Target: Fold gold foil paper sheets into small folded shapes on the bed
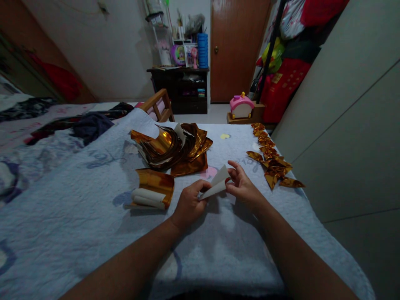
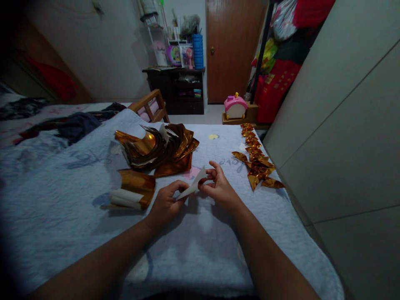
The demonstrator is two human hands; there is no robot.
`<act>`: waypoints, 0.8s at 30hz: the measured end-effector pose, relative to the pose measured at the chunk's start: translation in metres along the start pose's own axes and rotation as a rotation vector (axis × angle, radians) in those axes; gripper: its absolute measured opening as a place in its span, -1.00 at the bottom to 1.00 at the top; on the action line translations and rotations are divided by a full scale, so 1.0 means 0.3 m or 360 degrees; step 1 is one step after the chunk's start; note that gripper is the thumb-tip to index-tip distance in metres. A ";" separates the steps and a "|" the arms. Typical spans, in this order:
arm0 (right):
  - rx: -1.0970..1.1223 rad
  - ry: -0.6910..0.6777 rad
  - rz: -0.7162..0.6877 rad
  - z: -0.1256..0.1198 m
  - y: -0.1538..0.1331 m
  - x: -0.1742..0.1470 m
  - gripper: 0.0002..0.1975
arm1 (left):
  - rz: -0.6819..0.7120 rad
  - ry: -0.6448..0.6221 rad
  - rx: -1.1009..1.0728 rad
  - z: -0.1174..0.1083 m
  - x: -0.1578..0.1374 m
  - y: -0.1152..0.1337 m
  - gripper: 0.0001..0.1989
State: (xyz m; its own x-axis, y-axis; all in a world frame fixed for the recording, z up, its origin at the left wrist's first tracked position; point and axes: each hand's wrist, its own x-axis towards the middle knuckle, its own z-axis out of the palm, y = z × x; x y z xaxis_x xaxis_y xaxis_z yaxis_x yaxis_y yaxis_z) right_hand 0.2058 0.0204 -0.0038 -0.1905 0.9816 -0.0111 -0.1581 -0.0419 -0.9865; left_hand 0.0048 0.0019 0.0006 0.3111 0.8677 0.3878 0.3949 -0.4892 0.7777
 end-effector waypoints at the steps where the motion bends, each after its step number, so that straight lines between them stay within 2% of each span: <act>1: 0.0033 -0.0060 0.0041 0.001 0.003 -0.001 -0.16 | -0.0030 -0.0003 -0.0055 0.001 0.001 0.003 -0.89; 3: 0.0088 -0.0210 0.0103 0.006 0.007 -0.005 -0.18 | -0.0081 0.0001 -0.0152 0.003 0.004 0.007 -0.96; 6: 0.0139 -0.0378 0.0116 0.011 0.014 -0.007 -0.28 | -0.0150 -0.0021 -0.0315 0.008 0.007 0.006 -0.92; 14: 0.0215 -0.0378 0.0010 0.011 0.015 -0.005 -0.39 | -0.0363 -0.0010 -0.0846 0.020 0.011 -0.009 -0.82; 19: 0.0102 -0.0372 0.0115 0.008 -0.002 -0.009 -0.68 | -0.0356 -0.0047 -0.0810 0.018 0.021 -0.006 -0.63; 24: 0.0124 -0.0411 0.0091 0.012 -0.011 -0.010 -0.73 | -0.0375 -0.0058 -0.0686 0.021 0.016 -0.020 -0.59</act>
State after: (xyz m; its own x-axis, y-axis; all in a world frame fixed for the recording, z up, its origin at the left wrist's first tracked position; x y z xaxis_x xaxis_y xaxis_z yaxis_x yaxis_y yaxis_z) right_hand 0.2034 0.0168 0.0001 -0.4402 0.8978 -0.0145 -0.2120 -0.1196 -0.9699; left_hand 0.0093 0.0083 -0.0052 0.2892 0.9429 0.1653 0.0667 -0.1921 0.9791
